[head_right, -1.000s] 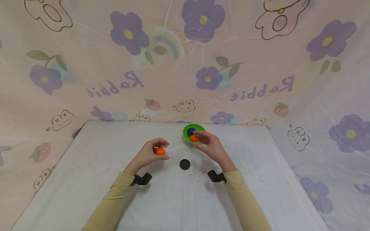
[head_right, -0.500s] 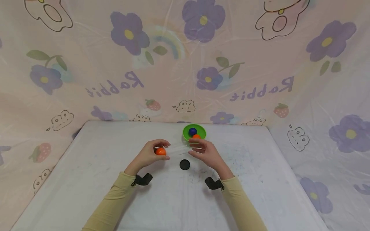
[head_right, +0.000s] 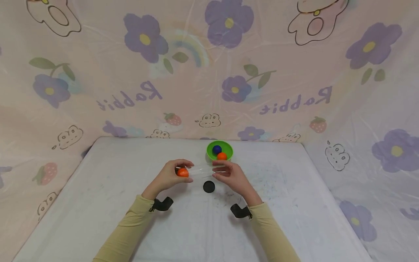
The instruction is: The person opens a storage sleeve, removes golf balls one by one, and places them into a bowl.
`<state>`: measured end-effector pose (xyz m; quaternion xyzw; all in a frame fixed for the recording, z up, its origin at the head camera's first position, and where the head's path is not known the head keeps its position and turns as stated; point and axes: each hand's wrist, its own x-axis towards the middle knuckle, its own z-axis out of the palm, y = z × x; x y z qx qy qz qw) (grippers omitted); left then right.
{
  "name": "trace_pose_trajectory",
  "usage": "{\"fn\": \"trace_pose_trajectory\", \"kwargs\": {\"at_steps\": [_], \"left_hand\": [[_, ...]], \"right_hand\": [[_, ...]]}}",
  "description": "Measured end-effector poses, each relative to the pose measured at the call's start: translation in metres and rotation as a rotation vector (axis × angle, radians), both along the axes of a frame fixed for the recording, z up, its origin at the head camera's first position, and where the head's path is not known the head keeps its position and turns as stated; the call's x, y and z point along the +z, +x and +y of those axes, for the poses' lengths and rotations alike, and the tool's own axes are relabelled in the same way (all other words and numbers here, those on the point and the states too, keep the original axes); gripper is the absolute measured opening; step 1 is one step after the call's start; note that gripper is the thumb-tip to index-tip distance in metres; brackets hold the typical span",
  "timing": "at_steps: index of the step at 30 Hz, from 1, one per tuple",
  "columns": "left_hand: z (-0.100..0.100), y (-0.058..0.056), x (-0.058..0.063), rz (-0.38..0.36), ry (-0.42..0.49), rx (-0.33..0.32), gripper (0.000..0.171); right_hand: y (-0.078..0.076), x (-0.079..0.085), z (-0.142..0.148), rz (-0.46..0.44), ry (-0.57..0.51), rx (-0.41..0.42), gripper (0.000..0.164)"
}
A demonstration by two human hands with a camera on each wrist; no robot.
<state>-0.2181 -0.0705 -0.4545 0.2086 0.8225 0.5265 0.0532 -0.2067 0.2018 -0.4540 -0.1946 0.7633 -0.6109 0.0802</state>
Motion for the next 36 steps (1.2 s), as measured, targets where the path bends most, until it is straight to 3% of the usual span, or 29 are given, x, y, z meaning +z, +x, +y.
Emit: {"fn": "trace_pose_trajectory", "kwargs": {"at_steps": [10, 21, 29, 36], "left_hand": [[0.003, 0.0, 0.001, 0.034, -0.011, -0.016, 0.049], [0.005, -0.002, 0.002, 0.02, -0.049, -0.007, 0.049], [0.005, -0.001, 0.005, 0.013, -0.054, 0.009, 0.049], [0.005, 0.0, 0.006, 0.001, -0.05, 0.003, 0.048]], "right_hand": [[0.003, -0.005, 0.001, -0.022, -0.029, -0.002, 0.045], [0.005, -0.017, 0.001, -0.054, -0.099, 0.009, 0.05], [0.005, -0.02, 0.0, -0.083, -0.131, 0.015, 0.043], [0.005, -0.026, 0.001, -0.107, -0.144, 0.021, 0.05]]}}
